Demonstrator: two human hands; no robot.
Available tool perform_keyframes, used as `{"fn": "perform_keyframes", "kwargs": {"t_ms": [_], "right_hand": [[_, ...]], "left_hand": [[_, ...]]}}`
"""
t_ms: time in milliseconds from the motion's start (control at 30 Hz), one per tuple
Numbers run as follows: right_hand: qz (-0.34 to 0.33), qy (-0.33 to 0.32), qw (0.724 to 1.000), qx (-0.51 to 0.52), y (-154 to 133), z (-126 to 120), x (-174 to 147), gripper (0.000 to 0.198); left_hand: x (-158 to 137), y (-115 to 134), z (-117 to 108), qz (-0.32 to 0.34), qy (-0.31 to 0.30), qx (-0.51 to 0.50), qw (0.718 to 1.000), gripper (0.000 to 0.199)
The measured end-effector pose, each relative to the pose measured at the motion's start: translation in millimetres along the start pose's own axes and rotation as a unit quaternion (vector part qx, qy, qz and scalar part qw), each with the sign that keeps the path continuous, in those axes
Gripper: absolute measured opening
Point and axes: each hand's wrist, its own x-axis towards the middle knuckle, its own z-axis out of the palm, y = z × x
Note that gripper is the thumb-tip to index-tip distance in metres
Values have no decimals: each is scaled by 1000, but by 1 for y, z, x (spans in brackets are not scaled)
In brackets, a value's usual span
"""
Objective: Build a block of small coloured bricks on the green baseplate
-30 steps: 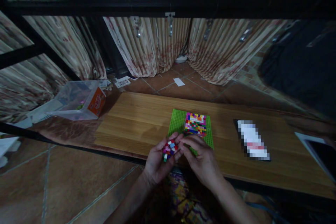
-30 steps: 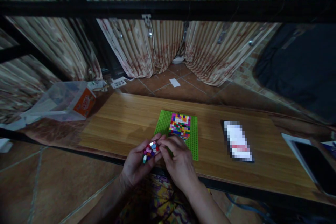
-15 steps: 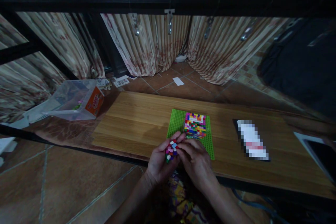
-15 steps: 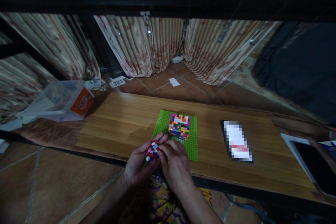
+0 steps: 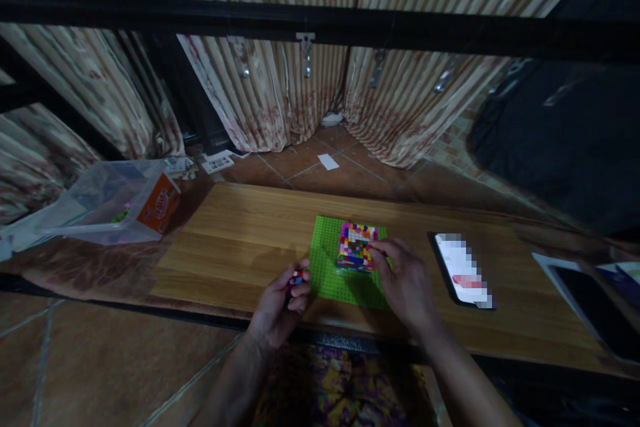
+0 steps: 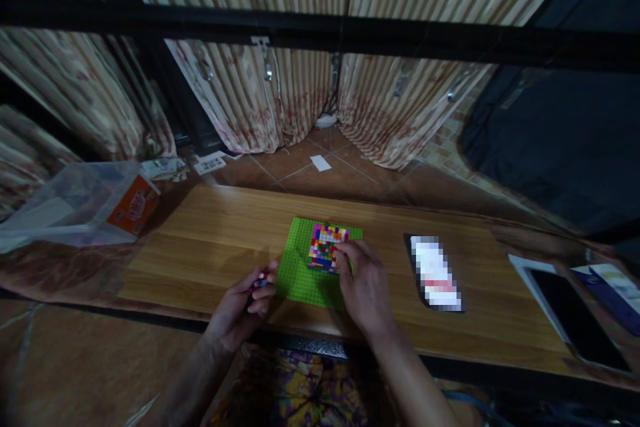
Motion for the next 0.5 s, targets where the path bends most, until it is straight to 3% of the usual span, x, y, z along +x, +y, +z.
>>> {"fn": "perform_keyframes", "kwargs": {"t_ms": [267, 500], "right_hand": [[-34, -27, 989, -139, 17, 8, 30, 25], [-62, -39, 986, -149, 23, 12, 42, 21]], "left_hand": [[8, 5, -15, -17, -21, 76, 997, 24], [6, 9, -22, -39, -50, 116, 991, 26]]}}
